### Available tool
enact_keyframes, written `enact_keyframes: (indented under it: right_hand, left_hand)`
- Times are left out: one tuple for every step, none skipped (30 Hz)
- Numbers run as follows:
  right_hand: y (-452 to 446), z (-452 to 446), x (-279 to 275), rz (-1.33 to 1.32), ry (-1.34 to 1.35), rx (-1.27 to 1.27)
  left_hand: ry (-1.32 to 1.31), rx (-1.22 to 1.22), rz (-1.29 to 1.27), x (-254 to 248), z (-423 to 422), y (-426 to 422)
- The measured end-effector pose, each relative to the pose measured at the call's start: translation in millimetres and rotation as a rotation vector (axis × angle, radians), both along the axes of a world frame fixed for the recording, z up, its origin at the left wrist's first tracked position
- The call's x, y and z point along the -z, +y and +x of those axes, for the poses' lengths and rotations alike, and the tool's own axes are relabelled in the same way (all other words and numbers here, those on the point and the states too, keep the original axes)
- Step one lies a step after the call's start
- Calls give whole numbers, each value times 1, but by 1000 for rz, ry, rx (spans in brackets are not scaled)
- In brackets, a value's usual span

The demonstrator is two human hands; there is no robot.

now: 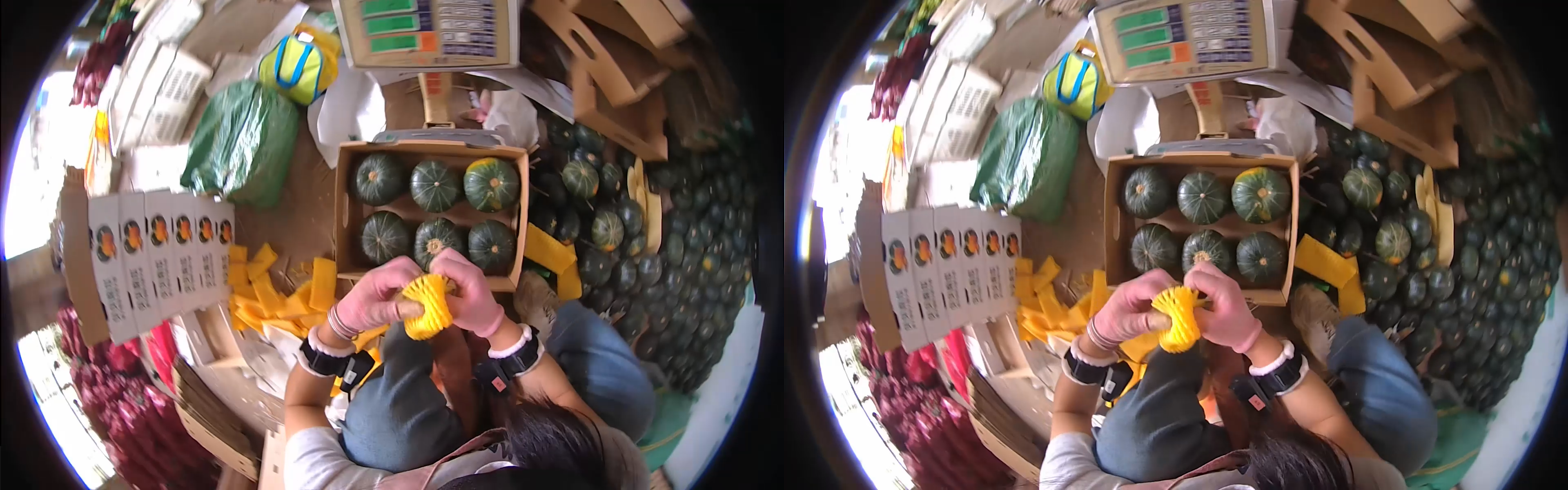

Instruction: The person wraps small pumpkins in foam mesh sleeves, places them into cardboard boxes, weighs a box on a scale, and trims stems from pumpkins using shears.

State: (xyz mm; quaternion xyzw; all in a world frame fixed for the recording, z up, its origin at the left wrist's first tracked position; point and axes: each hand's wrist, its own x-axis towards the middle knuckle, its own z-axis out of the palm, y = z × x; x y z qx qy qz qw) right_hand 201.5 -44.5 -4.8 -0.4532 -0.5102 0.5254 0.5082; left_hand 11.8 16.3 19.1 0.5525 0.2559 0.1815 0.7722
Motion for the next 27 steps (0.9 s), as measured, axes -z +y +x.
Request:
enact_keyframes:
  right_hand:
    - [2,5,-3,-54,-7,-23]
    - [2,11,-5,-158,47,-70]
    - [1,13,0,-243,248,-73]
    - [-3,15,7,-335,448,-70]
    - [-10,21,13,-575,948,-142]
    - [-13,22,0,-655,1046,-166]
    - [-22,14,15,-746,887,-308]
    - [-25,15,27,-741,746,-475]
    - [-24,14,33,-708,602,-644]
    - [-22,20,36,-557,508,-484]
    - [-22,30,40,-405,413,-322]
    - [-7,32,27,-445,599,-293]
    - [9,33,13,-484,793,-261]
    - [25,35,0,-519,979,-228]
    - [36,29,-9,-611,773,-77]
    - [42,30,-4,-639,581,37]
    - [48,30,2,-684,384,141]
    - [50,37,22,-672,201,198]
    - [53,32,30,-669,60,297]
    - [55,29,33,-704,-131,331]
    - [61,23,35,-770,-9,349]
    - [65,22,38,-834,113,365]
    - [63,30,57,-530,-325,93]
    - [60,38,76,-155,-754,-23]
    - [69,33,85,-381,-290,136]
    - [68,30,89,-511,-100,197]
    - [70,25,88,-632,92,284]
  left_hand:
    - [-102,138,-158,9,-4,2]
    - [-216,139,-204,16,-3,1]
    - [-216,198,-351,23,-8,3]
    - [-219,262,-502,28,-14,7]
    - [-163,165,-505,33,-19,10]
    - [-106,69,-513,33,-22,12]
    - [-70,-149,-451,28,-17,14]
    - [-126,-350,-655,17,-8,11]
    - [-128,-403,-712,14,-8,4]
    - [-127,-449,-772,11,-10,-1]
    - [-117,-431,-682,5,-17,1]
    - [-90,-321,-688,8,-22,8]
    - [-31,-209,-673,15,-30,16]
    - [27,-88,-655,22,-35,22]
    - [18,-19,-678,25,-33,25]
    - [91,53,-320,27,-26,40]
    - [259,-18,-66,27,-15,54]
    - [419,-98,189,24,1,69]
    - [439,-152,499,34,19,84]
    - [453,-212,806,50,37,97]
    - [452,-267,859,74,55,108]
    - [452,-325,908,94,69,116]
    - [505,-227,816,102,76,125]
    - [556,-129,726,108,82,132]
    - [553,-103,652,109,87,136]
    - [530,-112,667,110,86,134]
    - [513,-117,685,104,82,133]
